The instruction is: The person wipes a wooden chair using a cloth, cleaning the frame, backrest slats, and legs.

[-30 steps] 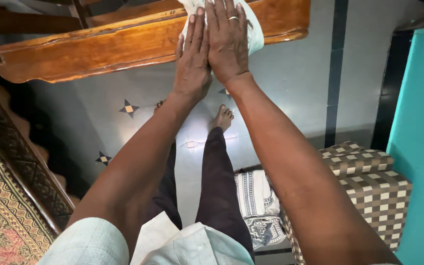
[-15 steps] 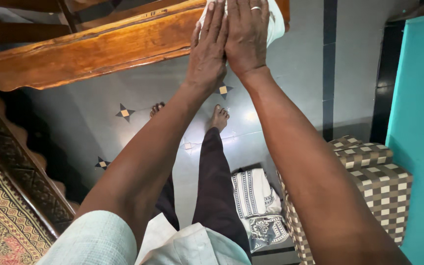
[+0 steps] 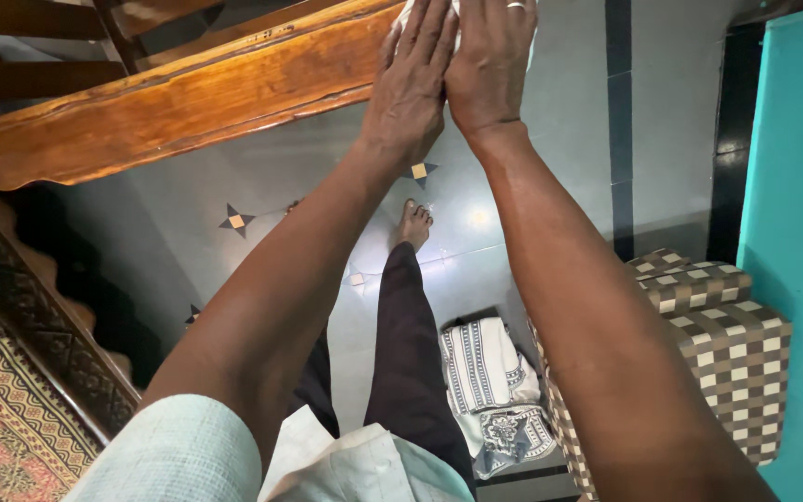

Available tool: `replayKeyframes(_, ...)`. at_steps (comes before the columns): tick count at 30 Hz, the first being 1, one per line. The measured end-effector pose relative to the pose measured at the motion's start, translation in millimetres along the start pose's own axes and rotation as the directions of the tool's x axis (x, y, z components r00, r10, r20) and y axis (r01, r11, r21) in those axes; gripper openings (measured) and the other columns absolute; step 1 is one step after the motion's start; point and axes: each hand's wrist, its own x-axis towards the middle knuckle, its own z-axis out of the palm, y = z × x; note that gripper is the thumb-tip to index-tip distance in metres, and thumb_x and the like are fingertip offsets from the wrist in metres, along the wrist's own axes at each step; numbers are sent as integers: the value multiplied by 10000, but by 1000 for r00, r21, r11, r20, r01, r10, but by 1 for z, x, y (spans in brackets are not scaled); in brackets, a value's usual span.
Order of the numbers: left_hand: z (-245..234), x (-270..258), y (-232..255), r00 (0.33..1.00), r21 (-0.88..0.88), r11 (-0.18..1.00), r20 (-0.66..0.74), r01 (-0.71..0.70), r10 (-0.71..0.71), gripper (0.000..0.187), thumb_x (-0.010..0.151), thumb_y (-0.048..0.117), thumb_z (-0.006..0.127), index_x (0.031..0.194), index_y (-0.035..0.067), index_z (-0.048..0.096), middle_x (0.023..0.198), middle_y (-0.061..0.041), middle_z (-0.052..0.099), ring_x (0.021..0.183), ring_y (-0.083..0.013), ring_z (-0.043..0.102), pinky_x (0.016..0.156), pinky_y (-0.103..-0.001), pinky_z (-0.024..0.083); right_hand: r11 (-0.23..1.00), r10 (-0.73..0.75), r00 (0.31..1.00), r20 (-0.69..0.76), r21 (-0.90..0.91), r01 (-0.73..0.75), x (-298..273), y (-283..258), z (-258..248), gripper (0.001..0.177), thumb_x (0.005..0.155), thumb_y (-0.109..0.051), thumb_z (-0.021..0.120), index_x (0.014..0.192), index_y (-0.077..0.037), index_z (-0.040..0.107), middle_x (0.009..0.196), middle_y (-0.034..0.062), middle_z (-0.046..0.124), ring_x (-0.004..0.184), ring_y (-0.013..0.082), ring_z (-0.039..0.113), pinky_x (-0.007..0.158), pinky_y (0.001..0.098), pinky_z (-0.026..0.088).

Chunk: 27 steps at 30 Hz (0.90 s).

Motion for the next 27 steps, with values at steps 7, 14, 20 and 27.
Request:
replayKeyframes(7,0,15,12,999,6,999,-2,-51,51,687,978,114,547,1614,-11,318,1689,-145,273,1592,-306,189,1306,-474,139,985,148,989,-10,94,-146,-4,17,3,253,998,-22,569,1240,-35,641,1167,151,671,1080,385,593,1008,495,430)
replayKeyframes(14,9,29,25,999,-25,999,7,-44,44,677,992,113,527,1628,33,309,1700,-107,266,1592,-281,207,1308,-465,135,947,281,960,-11,165,-276,-6,36,3,372,940,93,500,1271,-2,642,1243,178,676,1184,424,592,1033,502,484)
replayKeyframes(20,3,16,11,997,-69,995,-8,-78,77,694,985,64,493,1650,38,294,1750,-114,169,1639,-271,136,1338,-442,124,989,139,990,37,54,-141,-9,21,-5,423,1081,-19,539,1499,39,506,1545,239,496,1458,433,447,1227,505,356)
replayKeyframes(27,-11,-16,-32,997,-36,996,16,-78,79,761,948,66,542,1653,16,262,1740,-173,132,1636,-298,127,1327,-453,170,975,212,958,191,-101,-196,-28,-31,15,535,1063,-21,478,1593,1,407,1698,192,286,1609,360,204,1299,570,164)
